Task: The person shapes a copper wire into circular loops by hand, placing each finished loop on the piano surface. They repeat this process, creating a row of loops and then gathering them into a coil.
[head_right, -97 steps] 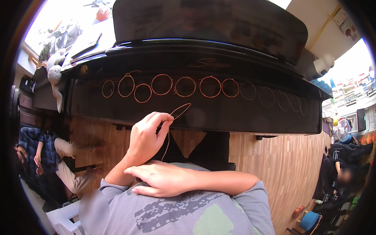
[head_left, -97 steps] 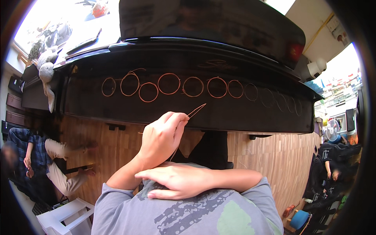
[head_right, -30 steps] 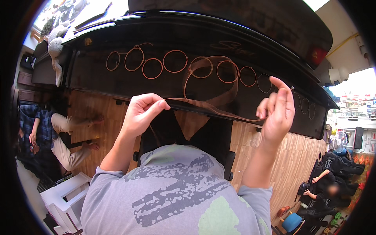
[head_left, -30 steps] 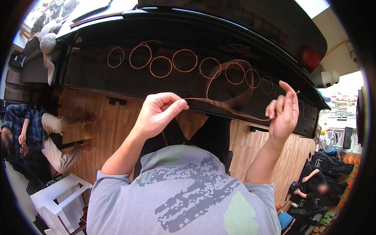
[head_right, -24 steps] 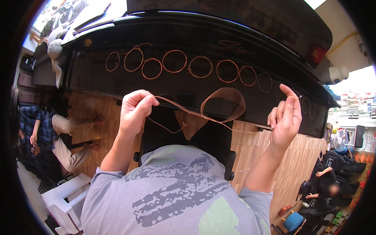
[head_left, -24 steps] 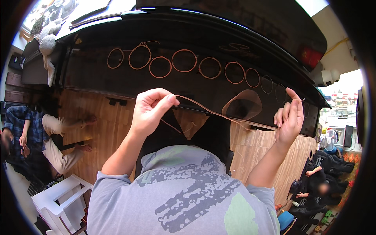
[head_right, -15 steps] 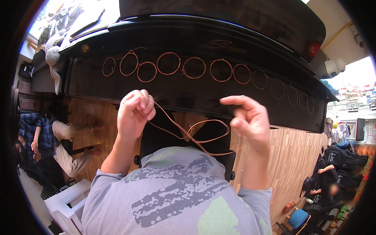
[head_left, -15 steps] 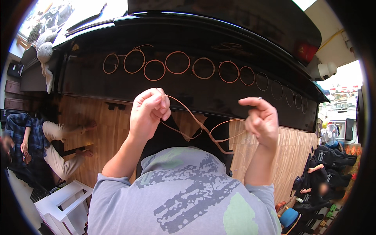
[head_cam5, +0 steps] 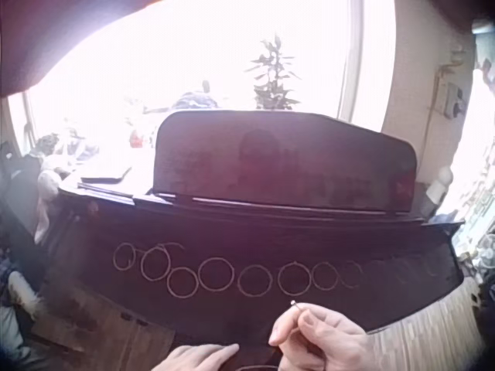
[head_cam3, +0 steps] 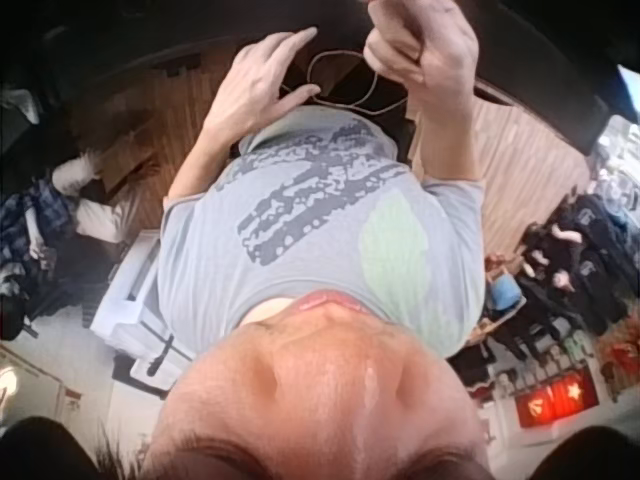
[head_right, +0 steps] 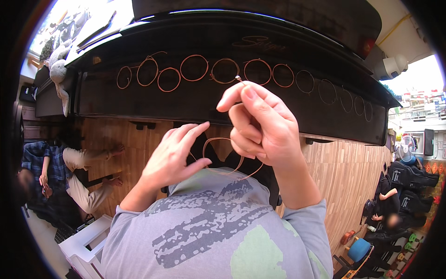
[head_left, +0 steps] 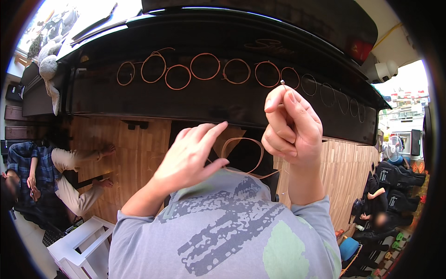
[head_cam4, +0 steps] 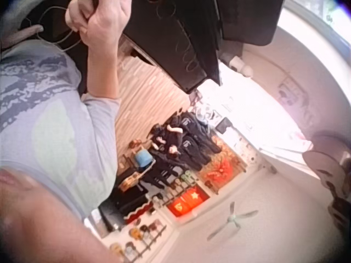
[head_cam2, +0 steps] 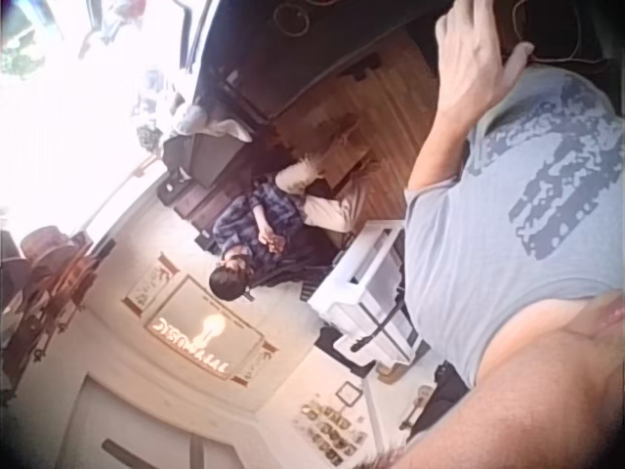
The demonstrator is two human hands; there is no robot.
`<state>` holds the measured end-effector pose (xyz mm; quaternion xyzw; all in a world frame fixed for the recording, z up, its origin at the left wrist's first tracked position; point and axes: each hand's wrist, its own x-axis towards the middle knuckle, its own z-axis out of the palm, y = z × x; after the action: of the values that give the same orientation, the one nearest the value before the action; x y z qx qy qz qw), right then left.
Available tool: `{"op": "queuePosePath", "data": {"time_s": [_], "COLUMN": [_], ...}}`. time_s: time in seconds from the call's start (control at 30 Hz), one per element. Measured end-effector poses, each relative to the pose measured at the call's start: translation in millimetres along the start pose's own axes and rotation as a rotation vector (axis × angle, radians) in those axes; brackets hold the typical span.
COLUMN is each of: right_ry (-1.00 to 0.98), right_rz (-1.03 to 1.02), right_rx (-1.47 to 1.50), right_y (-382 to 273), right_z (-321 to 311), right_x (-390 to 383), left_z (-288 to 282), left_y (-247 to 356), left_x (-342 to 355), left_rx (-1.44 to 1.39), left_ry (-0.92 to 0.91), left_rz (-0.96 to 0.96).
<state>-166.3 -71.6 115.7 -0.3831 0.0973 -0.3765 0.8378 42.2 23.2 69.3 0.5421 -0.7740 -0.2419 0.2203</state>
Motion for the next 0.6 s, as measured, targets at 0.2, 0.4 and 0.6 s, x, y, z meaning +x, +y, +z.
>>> {"op": "queuePosePath", "data": {"time_s": [0.2,0.4,0.6], "right_ry": [0.069,0.264,0.359], "right_rz": [-0.147,-0.451,-0.574], "right_rx": [0.027,-0.005,0.008], "right_y": [5.3,0.5,2.4], "right_z": [14.4,5.2,0.7], "right_x": [15.7,22.1,20.3], "left_z": [27.4,32.8,59.1], "left_y": [-1.7,6.6,5.6], "left_x": [18.7,17.8,36.5], "left_rx": [-0.653,-1.465,-1.192], "left_ry": [-0.167,-0.283,-0.140], "left_rz": [0.281,-0.015,0.116]}}
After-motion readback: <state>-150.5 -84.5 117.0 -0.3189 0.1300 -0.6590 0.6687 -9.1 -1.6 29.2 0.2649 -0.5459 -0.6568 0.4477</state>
